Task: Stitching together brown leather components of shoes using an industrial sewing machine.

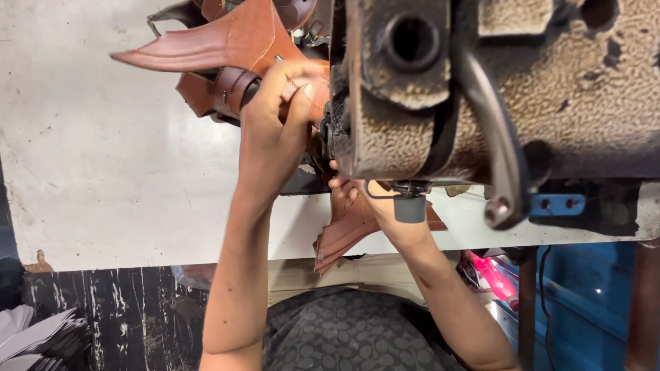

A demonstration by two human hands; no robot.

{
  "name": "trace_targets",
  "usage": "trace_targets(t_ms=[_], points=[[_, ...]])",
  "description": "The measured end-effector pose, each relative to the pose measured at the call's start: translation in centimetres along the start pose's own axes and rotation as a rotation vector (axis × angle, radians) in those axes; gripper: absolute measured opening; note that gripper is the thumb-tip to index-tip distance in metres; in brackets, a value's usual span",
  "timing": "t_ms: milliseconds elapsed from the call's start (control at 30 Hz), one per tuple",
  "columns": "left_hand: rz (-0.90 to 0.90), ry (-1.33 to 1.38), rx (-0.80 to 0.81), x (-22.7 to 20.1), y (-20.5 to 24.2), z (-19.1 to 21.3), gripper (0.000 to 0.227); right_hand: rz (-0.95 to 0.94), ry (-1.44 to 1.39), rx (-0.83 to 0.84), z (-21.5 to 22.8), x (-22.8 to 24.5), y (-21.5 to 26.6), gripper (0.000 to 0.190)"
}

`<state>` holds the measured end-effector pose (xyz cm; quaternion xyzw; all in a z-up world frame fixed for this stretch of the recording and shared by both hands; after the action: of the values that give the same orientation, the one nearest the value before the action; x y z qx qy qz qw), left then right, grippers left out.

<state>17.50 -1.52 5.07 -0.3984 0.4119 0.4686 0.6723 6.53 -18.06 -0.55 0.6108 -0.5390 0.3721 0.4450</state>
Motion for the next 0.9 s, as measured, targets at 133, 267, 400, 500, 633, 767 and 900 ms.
trace_targets(t_ms=[133, 267, 400, 500, 633, 767, 900], points=[[0.297, 0.194, -0.146, -2.6, 0.6, 1.6, 0.033, -0.118, 0.065, -0.101, -0.7, 0.7, 0.8, 0.023], [0.035, -0.222, -0.434, -0.6, 1.8, 5.1, 0.029, -0.116, 0.059, -0.161, 0.0, 0.6, 1.6, 0.021], [-0.248, -1.257, -0.389, 2.9, 2.5, 9.2, 0.039, -0.116, 0.114, -0.165, -1.3, -0.5, 2.7, 0.02], [-0.145, -1.197, -0.298, 4.7, 2.9, 10.9, 0.02, -0.055, 0.208, -0.095, -2.2, -0.6, 3.2, 0.017], [-0.136, -0.485, -0.34, -2.6, 6.2, 10.2, 0.02, 0.329, 0.443, 0.01, -4.0, 1.3, 2.5, 0.02], [-0.24, -0.078, -0.03, -5.2, 9.2, 8.6, 0.038, 0.629, 0.603, 0.042, -6.8, 3.6, 0.9, 0.046], [-0.28, -0.238, 0.101, -5.6, 9.5, 6.3, 0.041, 0.626, 0.565, 0.094, -6.4, 1.2, 1.7, 0.037]])
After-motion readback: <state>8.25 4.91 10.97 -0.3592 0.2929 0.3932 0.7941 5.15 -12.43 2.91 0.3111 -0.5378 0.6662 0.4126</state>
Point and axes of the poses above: each hand's wrist, its own y-axis away from the middle knuckle, its own z-axis out of the back of the hand, x = y × z, the point moved 1 cm from there along -y, towards the middle knuckle, and after that the axes turned 3 degrees about -y, right-handed, at the moved point
